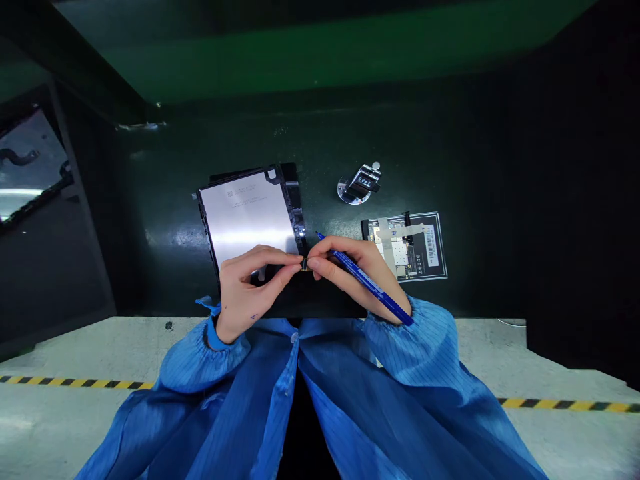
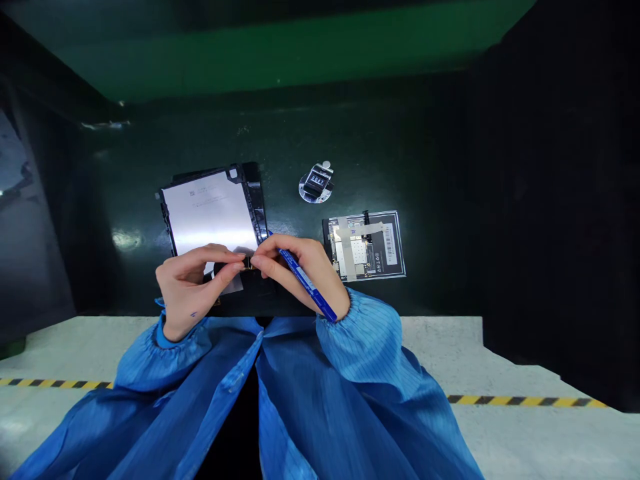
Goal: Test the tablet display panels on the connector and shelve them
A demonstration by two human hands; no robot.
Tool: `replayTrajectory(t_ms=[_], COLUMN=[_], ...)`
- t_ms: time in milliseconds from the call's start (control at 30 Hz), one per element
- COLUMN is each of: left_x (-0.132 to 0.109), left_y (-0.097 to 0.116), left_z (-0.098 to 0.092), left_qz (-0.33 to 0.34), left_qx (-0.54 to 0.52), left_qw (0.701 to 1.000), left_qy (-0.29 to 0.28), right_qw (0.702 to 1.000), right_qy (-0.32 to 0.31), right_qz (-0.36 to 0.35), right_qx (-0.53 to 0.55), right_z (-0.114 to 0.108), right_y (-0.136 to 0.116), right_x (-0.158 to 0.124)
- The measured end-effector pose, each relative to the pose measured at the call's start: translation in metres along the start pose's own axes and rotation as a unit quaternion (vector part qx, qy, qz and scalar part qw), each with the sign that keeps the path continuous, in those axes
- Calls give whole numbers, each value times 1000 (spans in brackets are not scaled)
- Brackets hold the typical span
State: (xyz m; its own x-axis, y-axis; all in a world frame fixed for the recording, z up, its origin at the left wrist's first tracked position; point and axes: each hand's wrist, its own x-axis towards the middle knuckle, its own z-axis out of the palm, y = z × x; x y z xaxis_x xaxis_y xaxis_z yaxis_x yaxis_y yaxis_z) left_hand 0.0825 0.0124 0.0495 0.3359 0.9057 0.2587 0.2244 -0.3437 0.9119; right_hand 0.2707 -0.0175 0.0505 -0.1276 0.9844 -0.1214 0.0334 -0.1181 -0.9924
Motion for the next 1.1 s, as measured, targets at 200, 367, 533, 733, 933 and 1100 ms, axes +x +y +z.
replayTrajectory(t_ms=[200, 367, 533, 733, 933, 1100], left_x=[0, 0, 0, -2, -1, 0], left_y=[0, 0, -2, -5, -5, -5], left_z=[0, -2, -1, 1, 1, 0], left_qz=[-3, -12, -13, -12, -14, -12], left_qx=[9, 5, 0, -21, -16, -15], left_qw=[1000, 1000, 1000, 1000, 1000, 1000], left_qy=[-10, -9, -10, 9, 5, 6], right_qw=[1000, 1000, 1000, 1000, 1000, 1000], right_qy=[-2, -4, -4, -1, 5, 3], right_qz=[3, -4, -7, 1, 4, 6], right_qx=[-3, -12, -14, -14, -21, -8], right_z=[0, -1, 0, 0, 1, 1], right_y=[0, 0, 1, -2, -4, -5], right_x=[0, -1, -1, 0, 0, 1])
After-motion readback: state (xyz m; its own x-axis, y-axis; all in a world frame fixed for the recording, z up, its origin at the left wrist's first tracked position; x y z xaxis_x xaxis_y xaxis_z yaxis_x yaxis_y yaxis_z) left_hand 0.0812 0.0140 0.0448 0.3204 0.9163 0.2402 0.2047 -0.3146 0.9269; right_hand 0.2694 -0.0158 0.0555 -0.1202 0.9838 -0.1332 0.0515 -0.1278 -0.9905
